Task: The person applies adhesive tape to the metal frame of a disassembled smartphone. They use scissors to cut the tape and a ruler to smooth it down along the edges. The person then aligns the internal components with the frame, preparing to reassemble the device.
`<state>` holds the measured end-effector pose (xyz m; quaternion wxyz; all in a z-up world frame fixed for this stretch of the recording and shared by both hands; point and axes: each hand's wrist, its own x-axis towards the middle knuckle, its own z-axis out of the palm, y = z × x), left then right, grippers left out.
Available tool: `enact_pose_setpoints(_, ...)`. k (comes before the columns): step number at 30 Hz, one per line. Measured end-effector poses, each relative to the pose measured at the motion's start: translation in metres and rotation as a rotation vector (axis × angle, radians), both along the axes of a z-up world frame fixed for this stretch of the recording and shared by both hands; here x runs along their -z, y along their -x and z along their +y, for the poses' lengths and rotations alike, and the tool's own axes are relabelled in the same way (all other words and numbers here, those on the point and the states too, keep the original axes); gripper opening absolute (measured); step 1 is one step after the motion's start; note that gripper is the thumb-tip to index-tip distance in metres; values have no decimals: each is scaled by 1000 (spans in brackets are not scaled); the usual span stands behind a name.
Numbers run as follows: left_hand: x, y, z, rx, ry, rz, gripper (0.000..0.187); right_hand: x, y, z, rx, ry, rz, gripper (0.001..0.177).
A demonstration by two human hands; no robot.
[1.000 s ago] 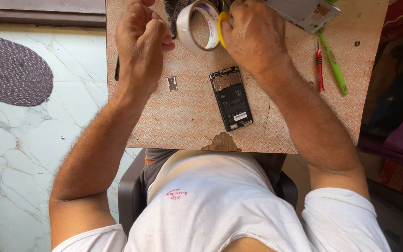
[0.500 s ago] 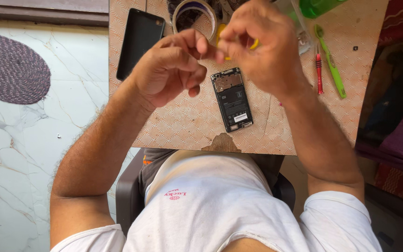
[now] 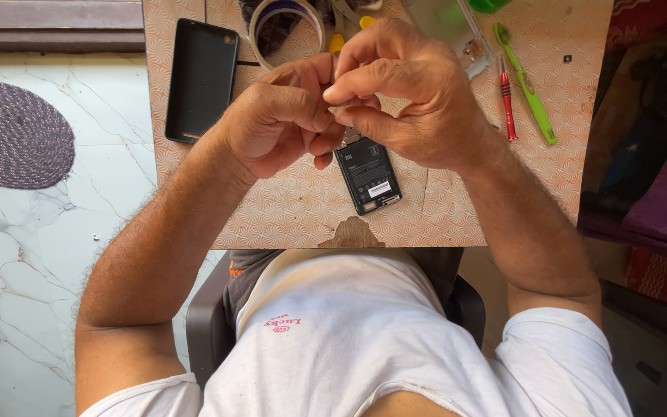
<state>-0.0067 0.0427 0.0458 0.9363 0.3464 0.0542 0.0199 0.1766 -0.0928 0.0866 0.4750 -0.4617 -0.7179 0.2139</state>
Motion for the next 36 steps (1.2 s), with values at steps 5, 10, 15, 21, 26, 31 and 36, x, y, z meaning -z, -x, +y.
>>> enact_pose_setpoints(5, 6, -3, -1, 16, 23, -39, 46, 2, -2, -3, -3, 4, 36, 21)
enact_pose_setpoints(10, 9, -2, 0, -11, 90, 12, 41, 19, -3, -18, 53, 62, 140, 13)
enact_pose_setpoints(15, 13, -4, -2, -142, 38, 94, 28, 29, -21, -40, 239, 68, 47, 12)
enact_pose_setpoints(21, 20, -3, -15, -262, -246, 138, 29, 57, -83, -67, 661, 86, -698, 49)
enact_pose_setpoints(26, 19, -8, -22, -262, -315, 99, 31, 82, -100, -71, 700, 183, -760, 82)
enact_pose_setpoints(31, 19, -5, -24, -259, -328, 100, 31, 99, -108, -67, 751, 202, -818, 86)
enact_pose_setpoints(36, 21, -6, -24, -260, -328, 107, 31, 108, -109, -70, 777, 241, -813, 87)
